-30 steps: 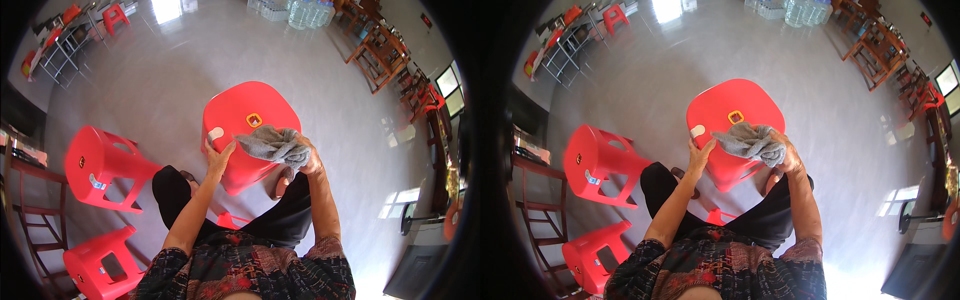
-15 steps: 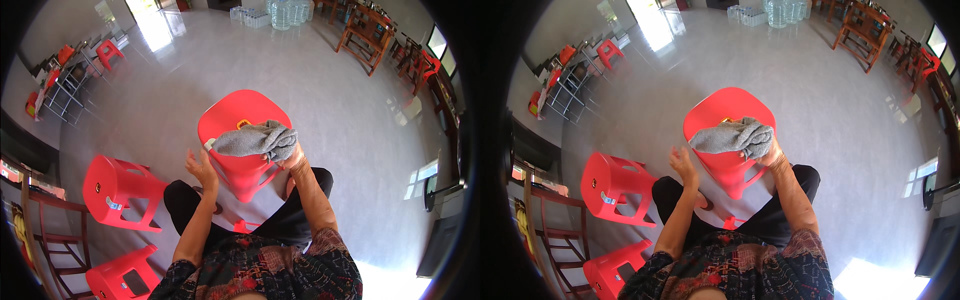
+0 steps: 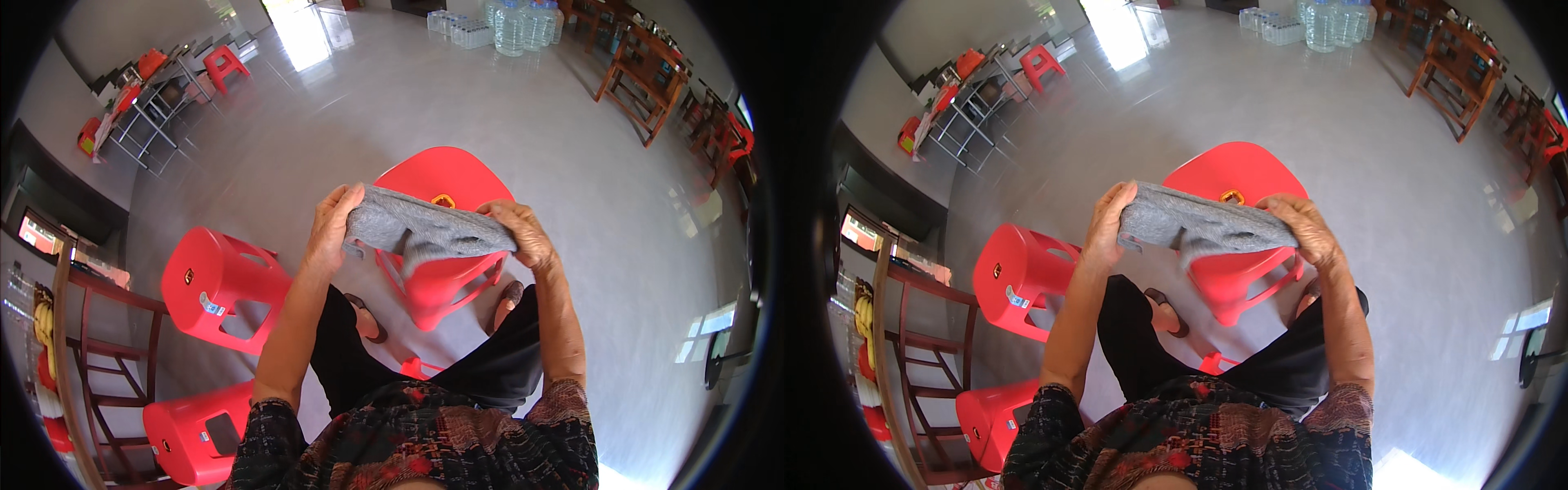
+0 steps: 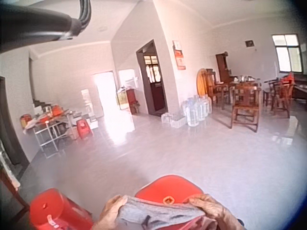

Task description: The person sits on the floor and wipes a red plastic stool with a grey cloth. They clean the top, sides, and legs of the stool, turning it over to reach all surfaces. The person then places the stool upright next to other similar stools.

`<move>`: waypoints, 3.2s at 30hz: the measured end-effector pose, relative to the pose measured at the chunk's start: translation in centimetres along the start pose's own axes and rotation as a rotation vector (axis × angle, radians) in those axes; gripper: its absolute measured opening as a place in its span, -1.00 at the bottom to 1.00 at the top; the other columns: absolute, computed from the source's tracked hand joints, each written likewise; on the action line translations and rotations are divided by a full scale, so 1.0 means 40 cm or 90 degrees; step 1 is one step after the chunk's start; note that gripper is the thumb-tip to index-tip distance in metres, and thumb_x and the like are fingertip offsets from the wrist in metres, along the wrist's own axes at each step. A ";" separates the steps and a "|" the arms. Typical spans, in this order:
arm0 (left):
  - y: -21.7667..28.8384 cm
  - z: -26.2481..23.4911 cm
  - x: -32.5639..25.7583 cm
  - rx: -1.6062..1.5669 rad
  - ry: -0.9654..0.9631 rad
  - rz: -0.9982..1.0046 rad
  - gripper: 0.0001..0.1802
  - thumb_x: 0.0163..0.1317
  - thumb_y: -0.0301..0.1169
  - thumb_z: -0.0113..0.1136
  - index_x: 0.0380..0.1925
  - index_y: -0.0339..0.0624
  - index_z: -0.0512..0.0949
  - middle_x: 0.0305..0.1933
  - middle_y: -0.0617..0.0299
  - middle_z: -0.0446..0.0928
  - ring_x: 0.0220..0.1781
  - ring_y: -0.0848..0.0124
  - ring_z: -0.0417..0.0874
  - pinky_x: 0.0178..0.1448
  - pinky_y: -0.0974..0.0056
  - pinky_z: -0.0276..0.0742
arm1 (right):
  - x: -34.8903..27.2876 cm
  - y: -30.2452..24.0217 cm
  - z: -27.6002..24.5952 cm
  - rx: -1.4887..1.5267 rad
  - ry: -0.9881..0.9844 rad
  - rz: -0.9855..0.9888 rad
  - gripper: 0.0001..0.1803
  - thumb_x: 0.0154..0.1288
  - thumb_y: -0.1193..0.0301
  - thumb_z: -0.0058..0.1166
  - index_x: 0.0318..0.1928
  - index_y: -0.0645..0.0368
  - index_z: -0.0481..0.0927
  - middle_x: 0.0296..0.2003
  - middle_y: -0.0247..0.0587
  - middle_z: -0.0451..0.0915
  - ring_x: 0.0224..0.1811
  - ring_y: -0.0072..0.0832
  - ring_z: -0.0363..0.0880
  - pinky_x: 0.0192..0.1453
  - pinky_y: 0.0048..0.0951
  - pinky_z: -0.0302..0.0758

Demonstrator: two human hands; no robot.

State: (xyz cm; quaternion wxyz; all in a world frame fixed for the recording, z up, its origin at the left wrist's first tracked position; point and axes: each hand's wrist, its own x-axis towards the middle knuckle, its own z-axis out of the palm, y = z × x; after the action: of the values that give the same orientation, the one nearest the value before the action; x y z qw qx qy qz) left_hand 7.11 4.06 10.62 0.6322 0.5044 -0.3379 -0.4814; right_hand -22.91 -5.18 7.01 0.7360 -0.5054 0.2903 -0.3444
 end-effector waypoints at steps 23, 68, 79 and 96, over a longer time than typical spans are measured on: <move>-0.062 0.038 -0.007 0.737 -0.107 0.572 -0.67 -0.07 -0.61 0.24 -0.28 0.04 0.50 -0.25 0.34 0.50 -0.02 0.32 0.40 0.09 0.19 0.21 | -0.017 0.020 -0.133 -0.386 0.240 -0.293 -0.92 0.21 0.58 0.09 -0.27 0.21 0.58 -0.36 -0.38 0.60 -0.25 -0.59 0.49 -0.02 -0.50 0.43; -0.331 0.054 -0.131 0.739 -0.203 0.507 -0.61 -0.29 -0.54 0.33 -0.40 -0.07 0.39 0.05 0.22 0.42 0.15 0.17 0.43 0.15 0.05 0.23 | -0.134 0.204 0.012 -0.795 0.172 -0.338 -0.64 -0.19 0.53 0.30 -0.24 0.12 0.60 0.00 -0.18 0.44 0.08 -0.18 0.33 0.13 -0.13 0.25; -0.262 0.024 -0.135 0.682 -0.251 0.406 -0.66 -0.02 -0.36 0.40 -0.30 -0.14 0.44 0.09 0.04 0.45 0.26 0.03 0.38 0.27 0.06 0.23 | -0.275 0.346 0.060 -0.792 0.126 -0.280 -0.65 -0.07 0.51 0.28 -0.17 0.18 0.59 -0.01 -0.04 0.43 0.06 -0.11 0.40 0.06 -0.16 0.36; -0.295 0.083 0.145 0.899 -0.047 0.058 -0.56 -0.03 -0.15 0.36 -0.22 -0.16 0.52 -0.11 0.13 0.47 0.03 0.15 0.40 0.14 0.04 0.28 | 0.036 0.222 -0.259 -0.319 0.369 -0.016 -0.69 0.03 0.30 0.30 -0.46 0.25 0.47 -0.57 -0.43 0.35 -0.46 -0.59 0.28 -0.38 -0.47 0.33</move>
State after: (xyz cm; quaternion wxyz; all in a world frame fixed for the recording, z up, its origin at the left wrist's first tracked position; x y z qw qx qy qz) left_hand 2.71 -2.79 -0.24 0.1613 0.7626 -0.6113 -0.1370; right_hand -28.18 -9.75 -4.81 0.4725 -0.5550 0.5552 -0.4006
